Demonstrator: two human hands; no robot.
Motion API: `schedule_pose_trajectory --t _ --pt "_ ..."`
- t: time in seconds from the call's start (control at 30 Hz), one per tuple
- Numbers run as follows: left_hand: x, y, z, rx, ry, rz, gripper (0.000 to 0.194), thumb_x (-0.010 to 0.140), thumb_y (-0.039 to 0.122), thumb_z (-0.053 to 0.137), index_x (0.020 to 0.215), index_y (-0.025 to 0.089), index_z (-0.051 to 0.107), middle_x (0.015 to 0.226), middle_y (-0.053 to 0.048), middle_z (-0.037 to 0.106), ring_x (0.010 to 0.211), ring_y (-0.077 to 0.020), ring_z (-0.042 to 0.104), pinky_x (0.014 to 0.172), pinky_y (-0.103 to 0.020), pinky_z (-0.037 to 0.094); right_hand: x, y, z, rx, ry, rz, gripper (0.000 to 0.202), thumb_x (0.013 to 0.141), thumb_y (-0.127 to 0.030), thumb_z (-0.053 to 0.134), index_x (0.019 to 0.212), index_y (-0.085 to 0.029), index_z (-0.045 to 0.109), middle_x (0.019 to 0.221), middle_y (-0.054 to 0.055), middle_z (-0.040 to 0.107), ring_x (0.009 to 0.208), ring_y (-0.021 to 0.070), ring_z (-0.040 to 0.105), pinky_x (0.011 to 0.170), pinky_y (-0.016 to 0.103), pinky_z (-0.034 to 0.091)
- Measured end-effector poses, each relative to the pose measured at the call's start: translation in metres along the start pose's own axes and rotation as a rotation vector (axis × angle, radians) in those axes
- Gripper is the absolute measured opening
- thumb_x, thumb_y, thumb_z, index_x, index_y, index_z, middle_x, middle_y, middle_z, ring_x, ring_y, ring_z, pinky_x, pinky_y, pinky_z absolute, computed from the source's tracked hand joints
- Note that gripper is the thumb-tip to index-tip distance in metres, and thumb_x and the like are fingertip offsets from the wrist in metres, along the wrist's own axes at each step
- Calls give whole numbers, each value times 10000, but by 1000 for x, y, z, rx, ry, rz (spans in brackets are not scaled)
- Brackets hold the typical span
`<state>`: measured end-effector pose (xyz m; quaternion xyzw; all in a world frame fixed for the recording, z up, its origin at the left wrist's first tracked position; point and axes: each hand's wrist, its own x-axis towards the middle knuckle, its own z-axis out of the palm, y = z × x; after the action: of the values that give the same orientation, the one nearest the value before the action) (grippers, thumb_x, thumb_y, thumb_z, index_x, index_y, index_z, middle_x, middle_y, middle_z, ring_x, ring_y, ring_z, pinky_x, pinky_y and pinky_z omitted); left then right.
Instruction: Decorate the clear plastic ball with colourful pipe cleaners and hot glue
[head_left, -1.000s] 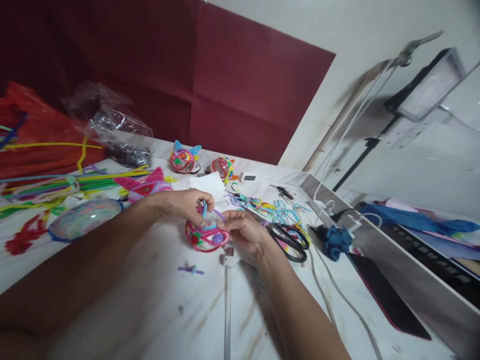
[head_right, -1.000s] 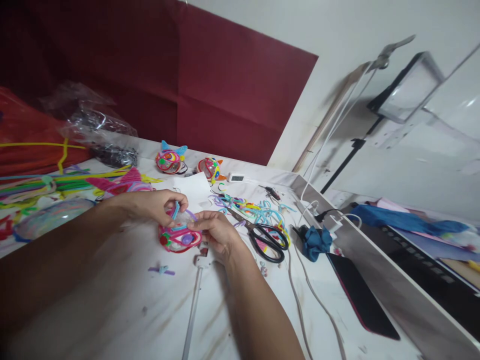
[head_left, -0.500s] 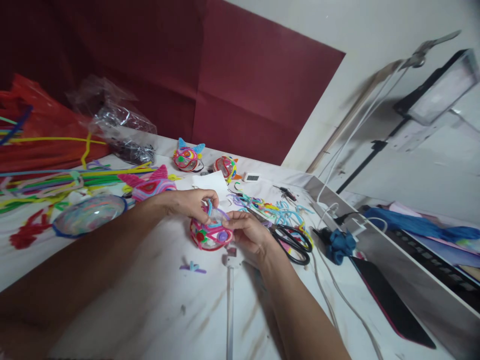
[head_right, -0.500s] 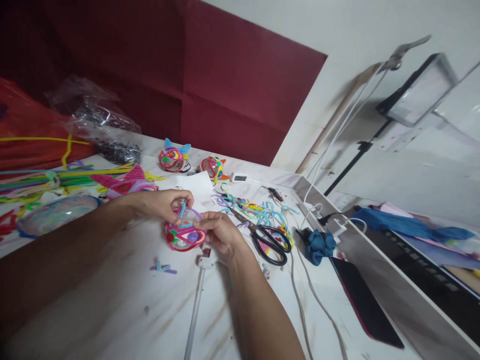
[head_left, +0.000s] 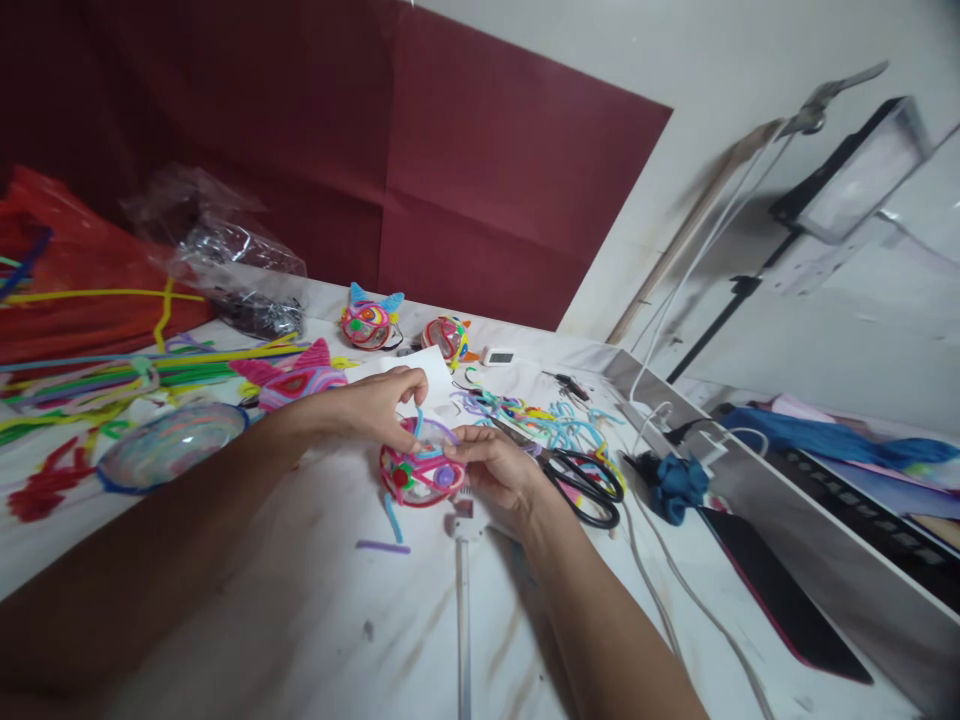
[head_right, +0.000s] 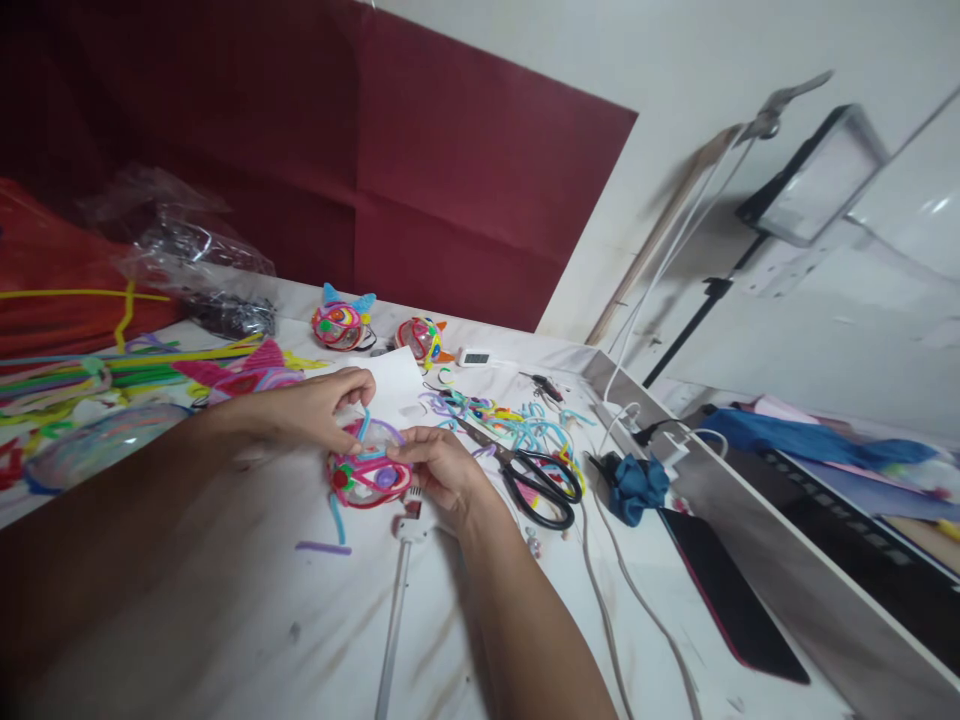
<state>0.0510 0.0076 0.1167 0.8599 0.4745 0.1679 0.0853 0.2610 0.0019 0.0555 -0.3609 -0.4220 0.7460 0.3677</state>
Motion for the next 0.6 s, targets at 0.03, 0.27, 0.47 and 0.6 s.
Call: schedule_pose_trajectory --t 0.03,0.27,0.47,0.6 --pt "0 1 0 23 -3 18 272 665 245 680 917 168 614 805 31 590 676 -115 519 571 -173 367 0 0 0 0 0 -1 344 380 -200 954 601 -126 700 528 -24 670 428 75 578 455 184 531" --pt "-1 -2 2 19 -39 68 165 714 265 628 851 192 681 745 47 584 663 -107 540 567 -163 360 1 0 1 -7 3 -5 356 360 -213 952 614 -129 717 537 -21 680 436 75 577 465 188 522" --pt "-4 -1 2 -7 -37 77 160 727 267 596 836 201 692 698 55 572 618 -101 523 540 -171 335 0 0 2 -18 3 -4 335 370 -204 938 605 -122 715 521 -19 669 432 67 563 469 179 493" --pt "-6 4 0 -10 -57 25 170 725 260 600 853 202 697 684 60 575 611 -99 523 542 -168 338 0 -1 2 -19 10 -3 332 369 -198 934 607 -125 714 525 -20 669 440 71 566 472 183 492"
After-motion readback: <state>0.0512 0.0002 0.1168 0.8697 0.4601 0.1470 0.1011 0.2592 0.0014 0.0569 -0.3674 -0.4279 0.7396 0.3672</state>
